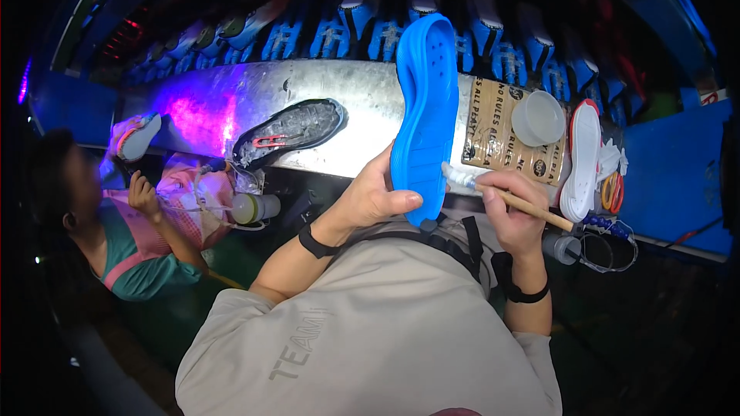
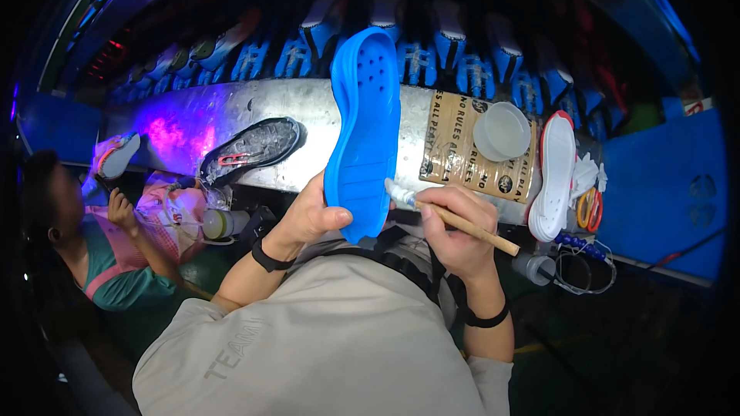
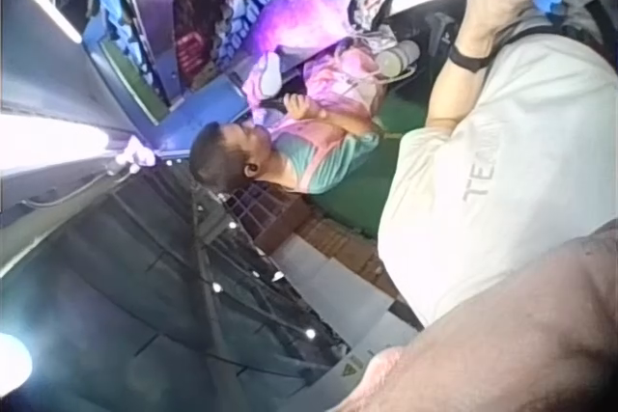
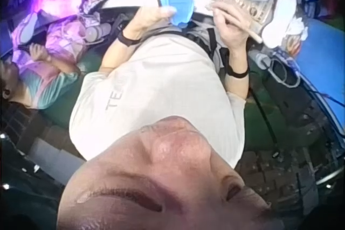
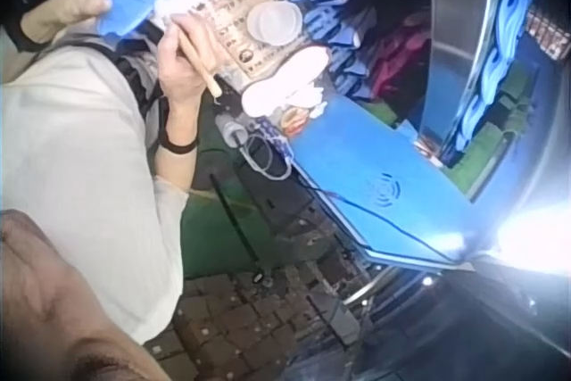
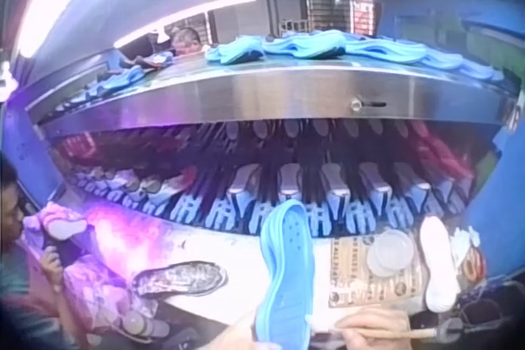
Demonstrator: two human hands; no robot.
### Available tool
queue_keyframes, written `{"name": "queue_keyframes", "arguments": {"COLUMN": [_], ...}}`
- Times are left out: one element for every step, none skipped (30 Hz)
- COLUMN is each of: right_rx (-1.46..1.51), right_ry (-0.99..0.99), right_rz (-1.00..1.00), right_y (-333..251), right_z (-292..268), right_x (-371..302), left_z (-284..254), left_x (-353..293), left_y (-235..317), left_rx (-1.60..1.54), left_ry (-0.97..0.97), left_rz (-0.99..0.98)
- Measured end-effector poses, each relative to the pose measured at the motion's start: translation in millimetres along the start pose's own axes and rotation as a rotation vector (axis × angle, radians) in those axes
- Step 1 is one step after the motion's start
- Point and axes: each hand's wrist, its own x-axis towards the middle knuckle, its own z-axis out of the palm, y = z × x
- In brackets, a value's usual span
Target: Applying adhesive to blue shoe soles using a brush and placing them on a conveyor belt.
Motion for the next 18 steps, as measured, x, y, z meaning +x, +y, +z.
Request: {"name": "queue_keyframes", "arguments": {"right_rx": [-0.001,0.005,0.004,0.011,0.040,0.070,0.068,0.077,0.079,0.062,0.064,0.013,-0.034,-0.037,-0.038,-0.039,-0.034,-0.009], "right_ry": [0.001,-0.029,-0.064,-0.054,-0.021,0.026,0.015,0.100,0.187,0.173,0.170,0.154,0.137,0.114,0.119,0.066,0.011,-0.016], "right_rz": [-0.011,-0.018,0.005,-0.023,0.023,0.063,0.074,0.087,0.106,0.089,0.088,0.014,-0.037,-0.038,-0.061,-0.050,-0.020,-0.004], "right_y": [-1.5,-2.6,-3.1,-3.3,-2.7,-2.3,-1.0,1.0,2.3,2.7,2.4,1.7,0.2,-1.8,-4.1,-6.4,-8.5,-10.2], "right_z": [-1.3,-2.4,-3.0,-3.4,-3.5,-2.5,0.4,5.6,9.0,9.3,10.2,10.6,11.3,11.3,10.3,9.2,8.4,7.6], "right_x": [-1.2,-2.2,-2.9,-3.6,-3.8,-3.8,-3.5,-2.1,-1.2,-0.5,-0.2,-0.2,-0.1,-1.0,-1.6,-2.4,-2.9,-3.2], "left_z": [-1.2,-2.0,-2.5,-2.4,-1.8,-1.3,-0.3,0.2,0.9,1.1,0.9,0.6,-0.5,-0.9,-1.9,-3.5,-5.0,-6.4], "left_x": [-0.3,-0.5,-0.6,-0.8,-0.6,-0.3,0.2,0.8,1.4,2.1,2.7,3.1,3.2,3.1,2.9,3.1,3.4,3.3], "left_y": [-0.2,-0.3,-0.1,0.1,0.4,1.2,1.7,2.5,3.0,3.4,3.5,3.1,2.6,1.4,0.1,-0.9,-1.9,-2.8], "left_rx": [0.000,0.007,0.016,0.016,0.014,0.010,0.010,0.009,0.009,0.008,0.027,0.044,0.046,0.033,0.026,0.022,0.064,0.104], "left_ry": [0.001,-0.009,-0.014,-0.021,-0.013,-0.005,-0.007,-0.032,-0.053,-0.058,-0.066,-0.060,-0.073,-0.049,-0.032,-0.027,-0.012,0.012], "left_rz": [-0.003,-0.005,0.001,-0.010,-0.019,-0.029,-0.033,-0.010,0.014,0.008,0.007,0.004,0.003,0.011,0.021,0.016,0.037,0.061]}}
